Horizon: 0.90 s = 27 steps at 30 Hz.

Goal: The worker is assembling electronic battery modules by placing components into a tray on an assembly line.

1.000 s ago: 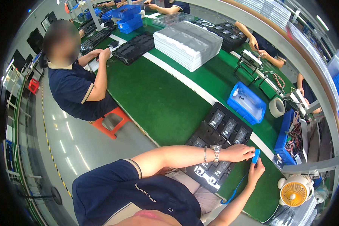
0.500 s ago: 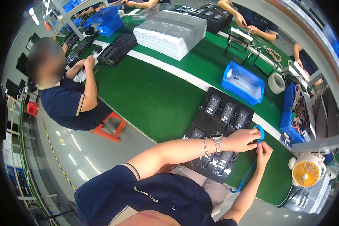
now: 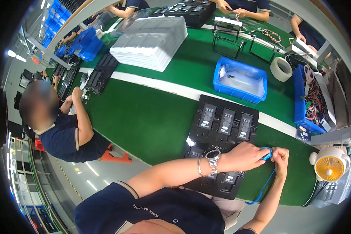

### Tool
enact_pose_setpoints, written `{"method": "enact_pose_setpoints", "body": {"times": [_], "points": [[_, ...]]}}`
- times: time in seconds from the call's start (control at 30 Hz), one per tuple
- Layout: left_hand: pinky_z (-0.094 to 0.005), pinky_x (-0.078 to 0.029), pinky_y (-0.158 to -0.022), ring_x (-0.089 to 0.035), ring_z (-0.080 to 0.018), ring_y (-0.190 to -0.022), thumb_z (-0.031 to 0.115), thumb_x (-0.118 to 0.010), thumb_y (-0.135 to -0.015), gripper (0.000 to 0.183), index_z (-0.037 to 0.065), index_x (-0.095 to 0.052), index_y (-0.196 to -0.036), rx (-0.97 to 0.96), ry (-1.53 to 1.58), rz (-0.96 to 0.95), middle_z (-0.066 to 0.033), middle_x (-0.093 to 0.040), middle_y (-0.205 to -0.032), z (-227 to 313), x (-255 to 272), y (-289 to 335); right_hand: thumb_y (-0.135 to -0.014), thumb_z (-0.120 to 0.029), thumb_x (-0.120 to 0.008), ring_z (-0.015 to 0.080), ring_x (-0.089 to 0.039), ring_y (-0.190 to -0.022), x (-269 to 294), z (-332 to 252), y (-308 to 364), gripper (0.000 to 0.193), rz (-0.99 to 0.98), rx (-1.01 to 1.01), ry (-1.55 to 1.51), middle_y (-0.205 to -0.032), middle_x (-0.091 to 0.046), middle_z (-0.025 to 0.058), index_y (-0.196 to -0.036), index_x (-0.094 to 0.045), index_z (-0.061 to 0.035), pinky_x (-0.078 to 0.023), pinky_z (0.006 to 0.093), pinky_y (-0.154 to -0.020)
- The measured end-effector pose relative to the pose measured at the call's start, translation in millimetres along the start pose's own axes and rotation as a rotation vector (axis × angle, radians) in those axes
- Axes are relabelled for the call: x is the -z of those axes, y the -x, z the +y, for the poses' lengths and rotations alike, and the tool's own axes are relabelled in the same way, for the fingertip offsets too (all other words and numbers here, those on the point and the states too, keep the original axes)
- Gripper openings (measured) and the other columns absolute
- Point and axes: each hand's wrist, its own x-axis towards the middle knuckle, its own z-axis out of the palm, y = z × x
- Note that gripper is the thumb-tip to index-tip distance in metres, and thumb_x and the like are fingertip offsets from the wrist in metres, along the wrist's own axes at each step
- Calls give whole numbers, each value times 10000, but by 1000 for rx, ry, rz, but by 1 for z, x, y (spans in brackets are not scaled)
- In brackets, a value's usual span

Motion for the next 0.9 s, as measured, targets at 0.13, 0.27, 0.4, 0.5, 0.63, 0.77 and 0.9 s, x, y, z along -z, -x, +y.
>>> {"method": "enact_pose_setpoints", "body": {"times": [0.13, 0.27, 0.4, 0.5, 0.63, 0.77, 0.9], "points": [[-425, -493, -530, -642, -320, -622, 229, -603, -875, 210, 62, -530, -978, 34, -22, -11, -123, -633, -693, -5, 1, 3, -779, -362, -692, 87, -421, -500, -6, -4, -2, 411, -60, -27, 94, -519, -502, 7, -564, -535, -49, -313, 248, -516], [-421, -500, -558, -650, -315, -666, 255, -586, -897, 226, 70, -542, -1020, 92, 23, -175, -130, -636, -708, -5, 14, 3, -756, -277, -707, 113, -451, -509, -7, -9, 0, 340, -153, -47, 124, -539, -517, 25, -589, -556, -21, -295, 275, -490], [-425, -497, -559, -649, -315, -678, 250, -577, -909, 282, 52, -552, -1108, 96, 66, -190, -128, -640, -747, -7, 18, 3, -769, -284, -710, 127, -479, -536, -12, -15, -2, 341, -196, -57, 88, -568, -533, 29, -613, -575, -13, -316, 278, -509], [-425, -499, -558, -650, -318, -675, 251, -579, -908, 292, 46, -550, -1114, 83, 39, -201, -127, -639, -743, -8, 20, 3, -785, -267, -706, 133, -494, -560, -12, -14, -5, 322, -227, -87, 44, -601, -551, 45, -637, -586, -8, -334, 282, -520], [-426, -498, -539, -648, -317, -651, 255, -588, -901, 283, 64, -542, -1104, 88, 45, -169, -128, -634, -731, -8, 19, 6, -789, -291, -712, 134, -493, -555, -7, -10, -6, 356, -247, -79, -2, -593, -550, 47, -630, -576, -4, -330, 284, -511], [-405, -491, -514, -645, -296, -633, 241, -592, -898, 277, 57, -519, -1092, 85, 26, -213, -107, -630, -726, -5, 13, 5, -785, -314, -706, 127, -472, -531, -5, -12, -1, 381, -217, -79, -54, -574, -535, 40, -607, -556, -12, -302, 271, -479], [-398, -489, -514, -645, -292, -635, 231, -595, -896, 272, 42, -524, -1078, 93, 17, -213, -106, -635, -737, -7, 15, 6, -777, -303, -701, 121, -460, -521, -9, -11, 1, 373, -206, -83, -31, -564, -522, 35, -598, -546, -14, -295, 271, -474]]}}
